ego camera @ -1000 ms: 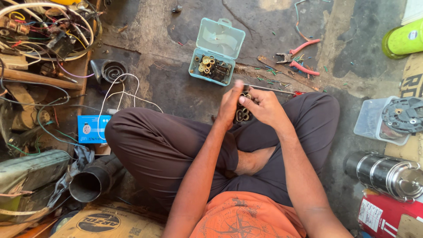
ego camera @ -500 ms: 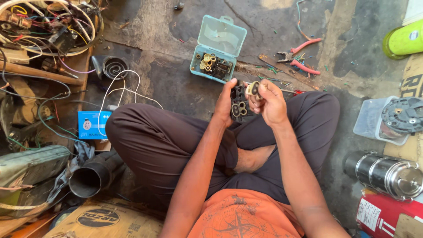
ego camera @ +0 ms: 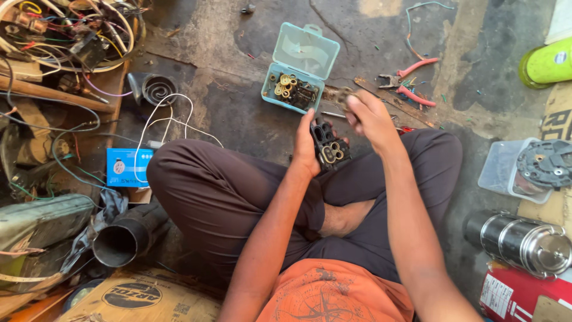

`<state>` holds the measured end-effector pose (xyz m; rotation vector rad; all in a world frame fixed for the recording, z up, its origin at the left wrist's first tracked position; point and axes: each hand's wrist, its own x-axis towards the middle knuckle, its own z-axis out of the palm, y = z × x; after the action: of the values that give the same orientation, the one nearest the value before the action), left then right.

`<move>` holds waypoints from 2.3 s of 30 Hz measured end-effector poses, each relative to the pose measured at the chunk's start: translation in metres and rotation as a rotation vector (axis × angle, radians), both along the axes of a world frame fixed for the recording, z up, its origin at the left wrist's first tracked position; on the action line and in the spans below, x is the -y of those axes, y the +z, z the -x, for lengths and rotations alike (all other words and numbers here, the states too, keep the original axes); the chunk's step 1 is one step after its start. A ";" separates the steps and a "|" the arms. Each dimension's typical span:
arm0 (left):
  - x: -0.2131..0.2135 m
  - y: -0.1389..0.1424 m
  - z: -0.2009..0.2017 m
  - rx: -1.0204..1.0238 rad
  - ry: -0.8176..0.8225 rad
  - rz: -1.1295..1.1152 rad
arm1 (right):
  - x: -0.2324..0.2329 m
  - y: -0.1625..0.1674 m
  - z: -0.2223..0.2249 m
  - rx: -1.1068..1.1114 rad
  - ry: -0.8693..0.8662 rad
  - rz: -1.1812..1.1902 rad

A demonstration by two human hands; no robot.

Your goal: The person sits on the floor of a cluttered repair workshop and disassembles small electrical switch and socket components by hand, using a screwdriver to pry parts apart. They place the separated metal and plastic pieces into an open plastic storage box, working through the components one at a time.

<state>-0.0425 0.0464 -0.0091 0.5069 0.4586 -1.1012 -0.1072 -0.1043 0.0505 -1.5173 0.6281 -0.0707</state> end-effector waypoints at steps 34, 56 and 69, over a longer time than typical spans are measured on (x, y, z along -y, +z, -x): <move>0.003 -0.019 -0.011 0.273 0.317 0.011 | -0.107 0.029 0.049 0.039 -0.076 0.584; -0.016 0.007 -0.028 0.026 0.356 0.097 | -0.038 0.017 -0.003 0.206 -0.380 -0.087; -0.040 0.041 -0.043 0.034 0.468 0.449 | -0.049 -0.005 -0.034 0.263 -0.109 0.378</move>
<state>0.0003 0.0863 0.0317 0.0151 0.2673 -0.7086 -0.0729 -0.0556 0.0453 -1.7968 0.5016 -0.4876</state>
